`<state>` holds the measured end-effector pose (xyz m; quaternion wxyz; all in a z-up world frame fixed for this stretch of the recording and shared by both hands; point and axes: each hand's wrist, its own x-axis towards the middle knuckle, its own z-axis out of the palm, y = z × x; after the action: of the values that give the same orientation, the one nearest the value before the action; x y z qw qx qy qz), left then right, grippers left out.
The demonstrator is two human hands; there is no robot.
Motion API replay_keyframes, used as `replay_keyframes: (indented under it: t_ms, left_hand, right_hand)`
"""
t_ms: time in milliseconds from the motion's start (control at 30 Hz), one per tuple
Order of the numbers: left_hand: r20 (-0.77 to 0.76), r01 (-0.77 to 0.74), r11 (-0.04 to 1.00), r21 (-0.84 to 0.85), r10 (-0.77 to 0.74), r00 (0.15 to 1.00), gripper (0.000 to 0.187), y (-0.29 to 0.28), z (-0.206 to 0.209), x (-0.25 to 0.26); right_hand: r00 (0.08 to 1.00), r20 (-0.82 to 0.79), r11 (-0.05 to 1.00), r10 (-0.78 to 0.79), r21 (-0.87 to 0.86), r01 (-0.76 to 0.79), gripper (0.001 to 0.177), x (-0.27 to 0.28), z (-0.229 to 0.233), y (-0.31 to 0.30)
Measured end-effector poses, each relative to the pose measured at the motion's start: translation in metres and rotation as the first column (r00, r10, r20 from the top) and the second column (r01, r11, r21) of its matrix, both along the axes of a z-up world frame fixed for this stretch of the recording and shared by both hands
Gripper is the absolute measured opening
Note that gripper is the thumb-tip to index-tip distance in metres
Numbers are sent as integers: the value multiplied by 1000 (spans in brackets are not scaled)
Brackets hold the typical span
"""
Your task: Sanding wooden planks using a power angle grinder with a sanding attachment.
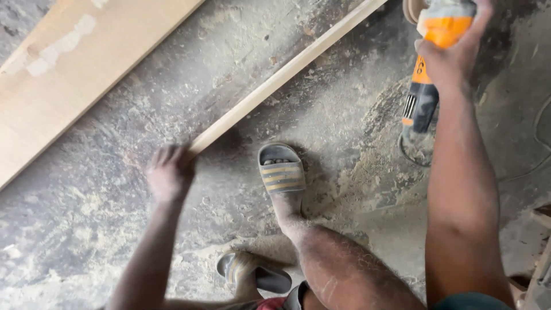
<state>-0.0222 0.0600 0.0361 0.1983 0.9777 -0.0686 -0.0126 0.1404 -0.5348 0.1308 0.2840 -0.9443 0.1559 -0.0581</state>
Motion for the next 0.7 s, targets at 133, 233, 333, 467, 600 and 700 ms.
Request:
replay_keyframes:
  t_ms: [133, 233, 333, 467, 600, 700]
  left_hand:
    - [-71, -69, 987, 148, 80, 994, 31, 126, 21, -70]
    - [-25, -90, 905, 416, 110, 994, 52, 119, 48, -63]
    - [13, -118, 991, -60, 119, 993, 54, 51, 43, -10]
    - [57, -47, 988, 146, 39, 998, 49, 3, 7, 11]
    - [71, -20, 958, 287, 0, 997, 41, 2, -19, 13]
    - [62, -23, 955, 297, 4, 998, 41, 5, -29, 9]
  right_hand:
    - [955, 222, 925, 196, 282, -255, 89, -54, 46, 87]
    - [936, 38, 902, 351, 255, -348, 89, -93, 43, 147]
    - [942, -48, 942, 333, 62, -330, 81, -123, 16, 213]
    - [777, -104, 784, 620, 56, -618, 72, -129, 29, 291]
    - [655, -33, 656, 755, 24, -755, 75, -136, 17, 325]
    - [667, -131, 669, 734, -32, -743, 84, -145, 15, 327]
